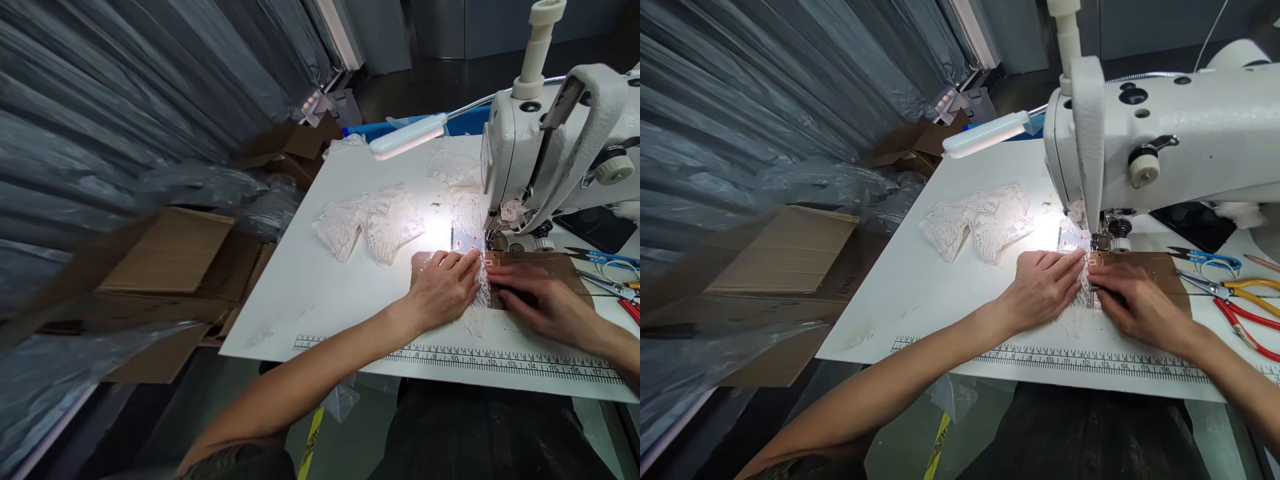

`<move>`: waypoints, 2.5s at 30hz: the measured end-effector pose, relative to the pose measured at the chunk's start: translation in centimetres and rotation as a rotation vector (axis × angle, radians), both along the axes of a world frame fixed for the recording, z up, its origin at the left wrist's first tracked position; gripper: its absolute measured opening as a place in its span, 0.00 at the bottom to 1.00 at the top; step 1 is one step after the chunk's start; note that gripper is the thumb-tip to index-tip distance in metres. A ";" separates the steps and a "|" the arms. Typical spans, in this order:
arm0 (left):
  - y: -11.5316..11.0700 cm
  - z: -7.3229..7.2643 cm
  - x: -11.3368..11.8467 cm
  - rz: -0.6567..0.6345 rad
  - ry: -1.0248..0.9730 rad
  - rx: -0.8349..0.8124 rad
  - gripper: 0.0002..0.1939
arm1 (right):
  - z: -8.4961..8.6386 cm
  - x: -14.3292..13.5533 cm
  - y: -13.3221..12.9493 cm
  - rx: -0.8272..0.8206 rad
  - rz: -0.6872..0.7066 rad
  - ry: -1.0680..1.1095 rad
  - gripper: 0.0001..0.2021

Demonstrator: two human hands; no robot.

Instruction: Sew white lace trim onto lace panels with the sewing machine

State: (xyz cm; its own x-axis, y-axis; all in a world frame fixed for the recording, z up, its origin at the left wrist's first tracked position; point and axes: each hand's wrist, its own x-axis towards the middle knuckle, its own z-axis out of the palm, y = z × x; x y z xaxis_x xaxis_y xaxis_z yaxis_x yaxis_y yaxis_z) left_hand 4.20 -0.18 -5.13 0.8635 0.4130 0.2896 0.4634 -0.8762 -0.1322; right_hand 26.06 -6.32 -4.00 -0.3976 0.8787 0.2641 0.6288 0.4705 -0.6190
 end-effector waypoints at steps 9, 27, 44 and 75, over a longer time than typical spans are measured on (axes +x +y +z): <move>1.4 0.4 0.2 -0.051 0.041 0.060 0.19 | 1.0 -0.5 1.1 0.081 0.039 -0.150 0.17; 3.2 0.9 0.5 -0.060 0.063 0.001 0.19 | -2.0 -0.6 0.3 0.184 -0.135 -0.192 0.17; 3.6 -0.1 0.3 -0.057 -0.064 -0.093 0.22 | -1.8 -0.6 0.7 0.207 -0.125 -0.186 0.18; 3.1 -0.5 1.0 -0.095 -0.181 -0.044 0.17 | -2.2 -0.9 0.5 0.275 -0.177 -0.182 0.16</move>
